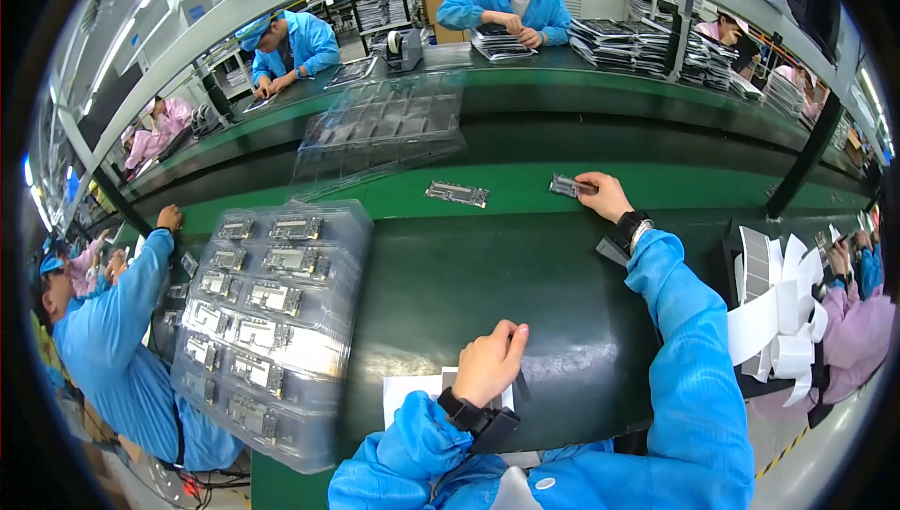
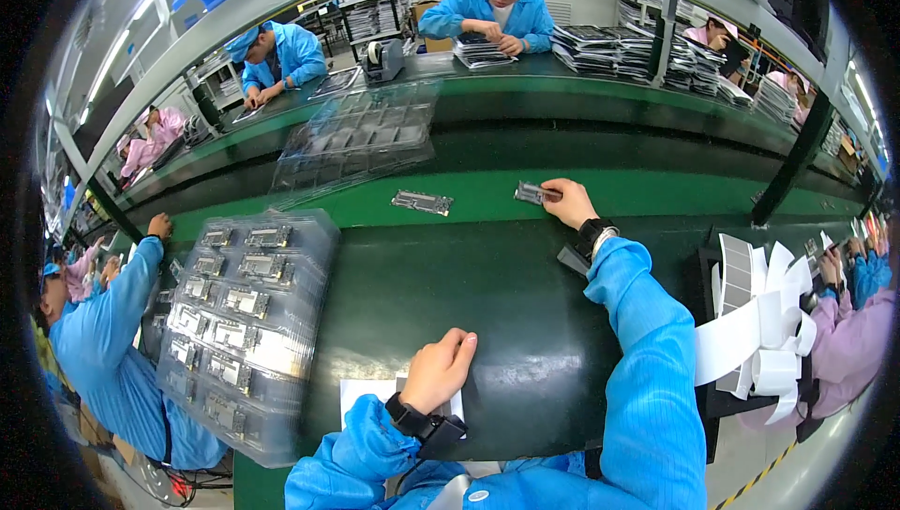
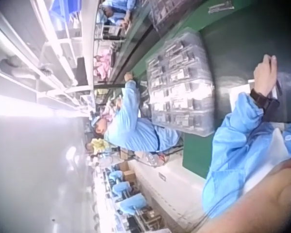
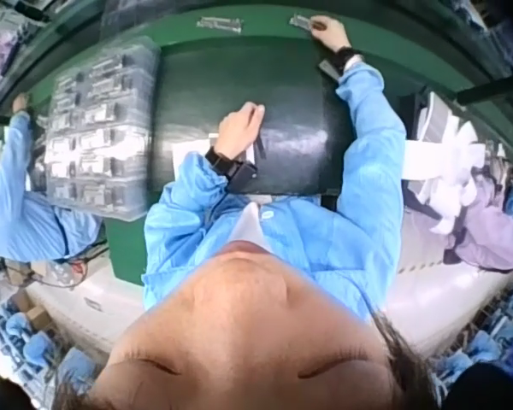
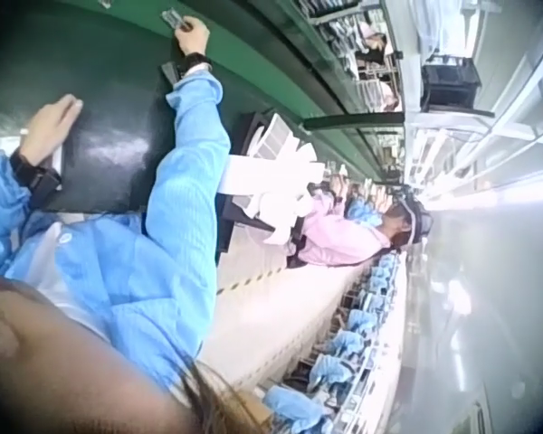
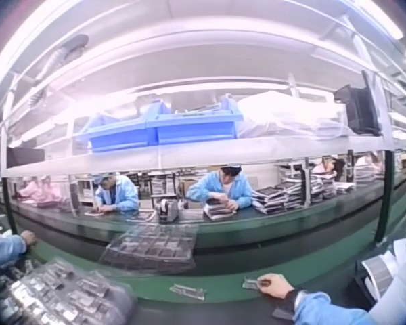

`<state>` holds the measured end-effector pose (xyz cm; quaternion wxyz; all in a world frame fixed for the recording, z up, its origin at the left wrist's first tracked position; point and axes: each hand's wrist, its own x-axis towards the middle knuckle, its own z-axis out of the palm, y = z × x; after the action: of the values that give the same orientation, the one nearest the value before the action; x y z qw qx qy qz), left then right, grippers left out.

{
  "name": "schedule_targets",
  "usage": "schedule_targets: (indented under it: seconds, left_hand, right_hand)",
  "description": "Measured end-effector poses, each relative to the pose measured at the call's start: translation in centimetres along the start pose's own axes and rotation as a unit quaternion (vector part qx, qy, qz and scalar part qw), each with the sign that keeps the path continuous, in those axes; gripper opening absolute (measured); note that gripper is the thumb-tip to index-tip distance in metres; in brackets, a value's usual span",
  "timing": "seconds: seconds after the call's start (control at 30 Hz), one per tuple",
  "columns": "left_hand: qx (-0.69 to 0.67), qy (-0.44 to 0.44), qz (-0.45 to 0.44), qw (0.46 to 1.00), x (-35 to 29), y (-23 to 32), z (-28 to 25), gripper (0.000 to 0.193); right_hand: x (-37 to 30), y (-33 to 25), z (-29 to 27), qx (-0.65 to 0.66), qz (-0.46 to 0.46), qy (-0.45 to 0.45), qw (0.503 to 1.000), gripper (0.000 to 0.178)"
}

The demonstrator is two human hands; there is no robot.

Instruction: The recorder is inspecting and assembling electronic circuit board components on a production line.

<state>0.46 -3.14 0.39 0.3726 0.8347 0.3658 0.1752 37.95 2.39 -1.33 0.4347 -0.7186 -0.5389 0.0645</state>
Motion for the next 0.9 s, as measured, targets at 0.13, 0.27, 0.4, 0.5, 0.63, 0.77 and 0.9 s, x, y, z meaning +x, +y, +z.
schedule_targets:
  seconds: [0.13,0.27,0.4,0.5,0.63,0.77,0.9]
  left_hand:
    - [-0.013,-0.002,0.009,1.000,0.2,0.1,0.2,0.034]
    - [-0.014,0.011,0.011,1.000,0.3,-0.2,-0.1,0.031]
    - [-0.016,0.022,0.027,0.999,0.5,-0.7,0.1,0.029]
    - [-0.010,0.020,0.025,0.999,0.9,-0.7,0.5,0.032]
    - [-0.065,0.041,0.028,0.997,0.6,-0.3,0.6,0.022]
    - [-0.083,0.132,0.051,0.986,0.4,-0.8,1.0,0.014]
    - [-0.155,0.179,0.038,0.971,2.4,-0.5,0.9,0.012]
  right_hand:
    - [-1.1,-0.8,0.2,-0.002,-0.012,-0.036,0.999,0.043]
    - [-6.9,-8.2,2.9,0.135,-0.082,-0.071,0.985,0.040]
    - [-14.4,-13.3,5.0,0.252,-0.072,-0.132,0.956,0.032]
    - [-18.2,-14.4,5.4,0.268,-0.047,-0.163,0.948,0.028]
    - [-21.0,-16.4,5.3,0.316,0.037,-0.143,0.937,0.032]
    - [-21.6,-16.4,5.8,0.283,0.006,-0.185,0.941,0.039]
    - [-22.0,-16.9,6.1,0.361,0.071,-0.235,0.900,0.046]
